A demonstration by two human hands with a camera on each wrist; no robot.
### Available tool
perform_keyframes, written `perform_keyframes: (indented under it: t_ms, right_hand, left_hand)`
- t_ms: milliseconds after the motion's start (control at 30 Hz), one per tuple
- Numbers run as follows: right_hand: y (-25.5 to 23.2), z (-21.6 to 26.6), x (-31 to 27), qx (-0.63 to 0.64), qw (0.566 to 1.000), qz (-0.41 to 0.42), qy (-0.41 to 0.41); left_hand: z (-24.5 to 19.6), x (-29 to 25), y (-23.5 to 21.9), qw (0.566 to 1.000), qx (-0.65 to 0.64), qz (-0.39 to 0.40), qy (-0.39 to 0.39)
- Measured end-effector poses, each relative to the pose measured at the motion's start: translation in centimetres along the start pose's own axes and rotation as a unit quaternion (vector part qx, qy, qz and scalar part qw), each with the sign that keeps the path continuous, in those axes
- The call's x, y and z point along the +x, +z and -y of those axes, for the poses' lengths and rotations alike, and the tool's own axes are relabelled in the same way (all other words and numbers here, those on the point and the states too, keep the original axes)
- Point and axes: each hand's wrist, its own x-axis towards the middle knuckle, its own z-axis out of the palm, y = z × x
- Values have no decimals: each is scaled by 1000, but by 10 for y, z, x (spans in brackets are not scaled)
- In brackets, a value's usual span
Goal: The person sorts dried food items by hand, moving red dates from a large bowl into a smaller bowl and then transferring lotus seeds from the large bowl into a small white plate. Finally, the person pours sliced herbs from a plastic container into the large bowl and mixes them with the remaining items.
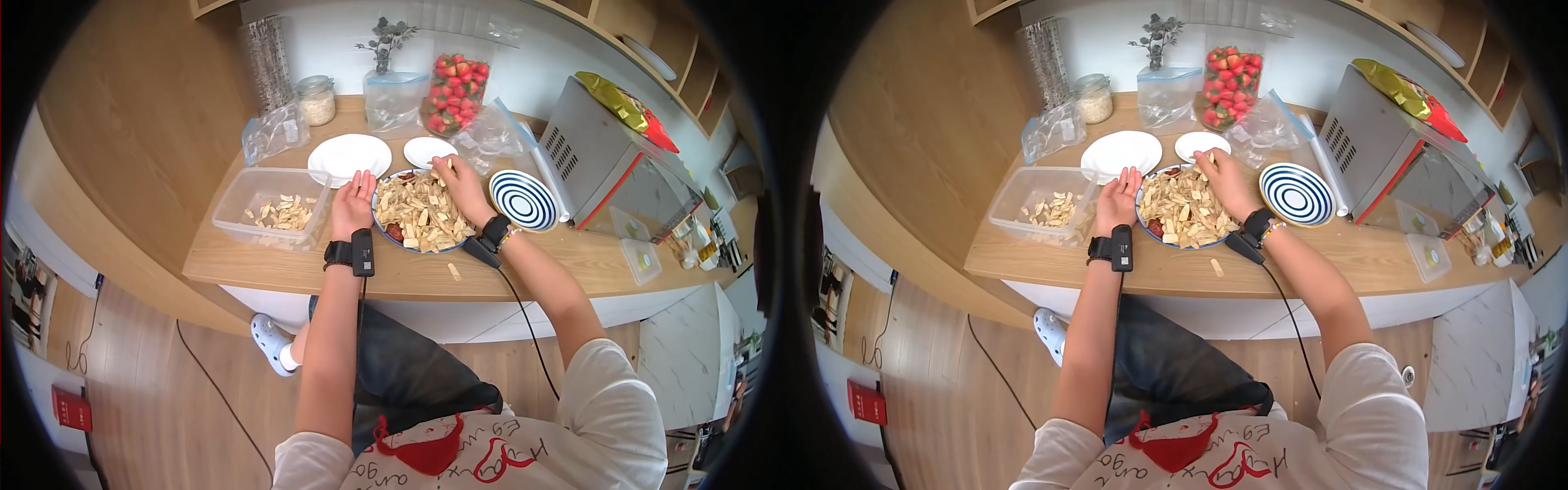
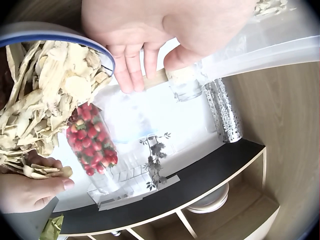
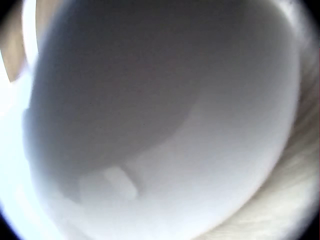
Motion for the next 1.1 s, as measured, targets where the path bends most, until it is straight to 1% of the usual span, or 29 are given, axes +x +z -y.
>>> perform_keyframes:
  t_ms: [33, 67, 167, 233, 267, 367, 400, 500, 600, 767, 800, 900, 933, 1033, 1100]
  right_hand:
    - [0, -6, 3, 10, 1000, 0, -7]
    - [-1, 2, 1, 39, 999, -17, -16]
    - [0, -5, 9, 111, 993, -33, 0]
    - [-6, -8, 15, 163, 984, -17, 76]
    - [-9, -9, 17, 189, 975, -9, 113]
    - [-14, -9, 24, 301, 941, -13, 152]
    - [-17, -10, 27, 339, 926, 9, 167]
    - [-21, -2, 30, 440, 882, 13, 169]
    - [-26, 10, 32, 473, 867, 13, 156]
    - [-22, 21, 39, 525, 827, 35, 199]
    - [-19, 24, 41, 534, 818, 44, 209]
    - [4, 39, 55, 530, 819, 48, 215]
    - [13, 45, 64, 529, 820, 71, 206]
    - [54, 85, 80, 497, 836, 96, 211]
    - [90, 110, 85, 488, 851, 112, 158]
  left_hand:
    - [0, 0, 1, 1000, 0, -1, -2]
    - [0, -1, 2, 1000, 1, -3, -1]
    - [1, -3, 4, 1000, 1, -9, -1]
    - [1, -4, 5, 1000, -6, -11, -2]
    - [1, -2, 3, 1000, -6, -10, -2]
    - [0, 1, -2, 1000, -7, -5, 1]
    - [0, 3, -4, 1000, -6, -4, 2]
    - [1, 6, -7, 1000, -7, -2, 6]
    - [0, 3, -5, 1000, -9, -2, 5]
    - [2, 1, -2, 1000, -8, -9, 13]
    - [2, -1, 1, 1000, -5, -10, 15]
    - [2, -4, 3, 1000, -7, -9, 13]
    - [2, -4, 3, 1000, -9, -8, 11]
    - [2, -3, 2, 1000, -16, -9, 11]
    - [5, 7, -7, 1000, -13, -10, 10]
